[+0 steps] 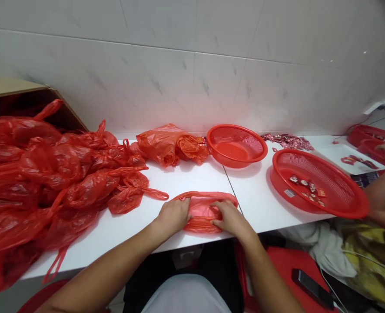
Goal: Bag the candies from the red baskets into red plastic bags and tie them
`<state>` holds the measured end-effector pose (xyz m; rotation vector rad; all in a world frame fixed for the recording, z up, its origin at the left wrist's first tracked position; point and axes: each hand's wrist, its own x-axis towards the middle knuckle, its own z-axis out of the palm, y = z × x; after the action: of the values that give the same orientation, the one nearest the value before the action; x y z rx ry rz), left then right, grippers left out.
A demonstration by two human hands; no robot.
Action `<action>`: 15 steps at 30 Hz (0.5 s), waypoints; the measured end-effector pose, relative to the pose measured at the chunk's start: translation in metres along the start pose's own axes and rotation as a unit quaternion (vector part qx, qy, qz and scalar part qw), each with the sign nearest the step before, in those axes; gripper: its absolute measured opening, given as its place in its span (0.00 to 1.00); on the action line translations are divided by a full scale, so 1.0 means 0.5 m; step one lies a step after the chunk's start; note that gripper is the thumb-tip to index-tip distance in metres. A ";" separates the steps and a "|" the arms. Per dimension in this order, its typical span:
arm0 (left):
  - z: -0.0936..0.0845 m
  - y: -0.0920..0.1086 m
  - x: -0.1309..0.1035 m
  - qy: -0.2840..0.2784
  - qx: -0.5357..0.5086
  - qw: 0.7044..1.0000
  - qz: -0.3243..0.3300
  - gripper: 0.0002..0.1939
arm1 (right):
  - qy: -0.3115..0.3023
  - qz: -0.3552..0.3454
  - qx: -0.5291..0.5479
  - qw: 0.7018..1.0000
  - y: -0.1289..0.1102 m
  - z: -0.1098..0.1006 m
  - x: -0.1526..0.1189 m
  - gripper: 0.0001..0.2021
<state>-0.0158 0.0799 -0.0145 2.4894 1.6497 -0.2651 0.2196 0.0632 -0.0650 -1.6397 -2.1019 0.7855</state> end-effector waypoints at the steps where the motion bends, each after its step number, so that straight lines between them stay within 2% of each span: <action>1: 0.002 -0.005 0.002 0.001 0.000 1.000 -0.001 0.26 | 0.012 -0.030 0.061 0.998 0.022 -0.017 -0.008 0.20; 2: 0.004 -0.008 0.005 0.001 0.000 1.000 -0.003 0.28 | 0.056 -0.039 0.129 0.989 0.046 -0.036 -0.018 0.16; 3: 0.007 -0.010 0.008 0.001 -0.003 1.000 -0.004 0.30 | 0.139 -0.024 0.195 0.971 0.072 -0.056 -0.029 0.13; 4: 0.009 -0.011 0.010 0.002 -0.006 1.000 -0.005 0.32 | 0.258 0.017 0.251 0.933 0.103 -0.078 -0.042 0.15; 5: 0.010 -0.011 0.013 0.004 -0.010 1.000 -0.005 0.32 | 0.406 0.073 0.288 0.864 0.137 -0.101 -0.056 0.17; 6: 0.011 -0.011 0.014 0.008 -0.015 1.000 -0.004 0.31 | 0.550 0.125 0.305 0.767 0.175 -0.124 -0.072 0.18; 7: 0.011 -0.009 0.015 0.012 -0.019 1.000 -0.004 0.28 | 0.658 0.170 0.307 0.666 0.217 -0.147 -0.088 0.17; 8: 0.010 -0.008 0.014 0.017 -0.025 1.000 -0.003 0.25 | 0.722 0.210 0.308 0.583 0.259 -0.170 -0.104 0.17; 9: 0.008 -0.007 0.014 0.020 -0.031 0.999 0.002 0.21 | 0.747 0.244 0.326 0.526 0.300 -0.192 -0.120 0.16; 10: 0.006 -0.007 0.012 0.021 -0.038 0.999 0.011 0.18 | 0.731 0.281 0.363 0.505 0.338 -0.212 -0.135 0.14; 12: 0.003 -0.008 0.009 0.027 -0.054 0.997 0.041 0.13 | 0.639 0.346 0.467 0.504 0.396 -0.243 -0.158 0.12; 13: 0.002 -0.011 0.007 0.032 -0.065 0.996 0.058 0.13 | 0.589 0.360 0.508 0.515 0.414 -0.252 -0.164 0.10; 15: 0.005 -0.017 0.005 0.051 -0.092 0.991 0.086 0.17 | 0.541 0.327 0.545 0.550 0.427 -0.256 -0.170 0.08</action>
<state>-0.0228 0.0849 -0.0176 2.5205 1.4086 0.0338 0.4805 0.0440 -0.0931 -1.3551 0.0654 0.6684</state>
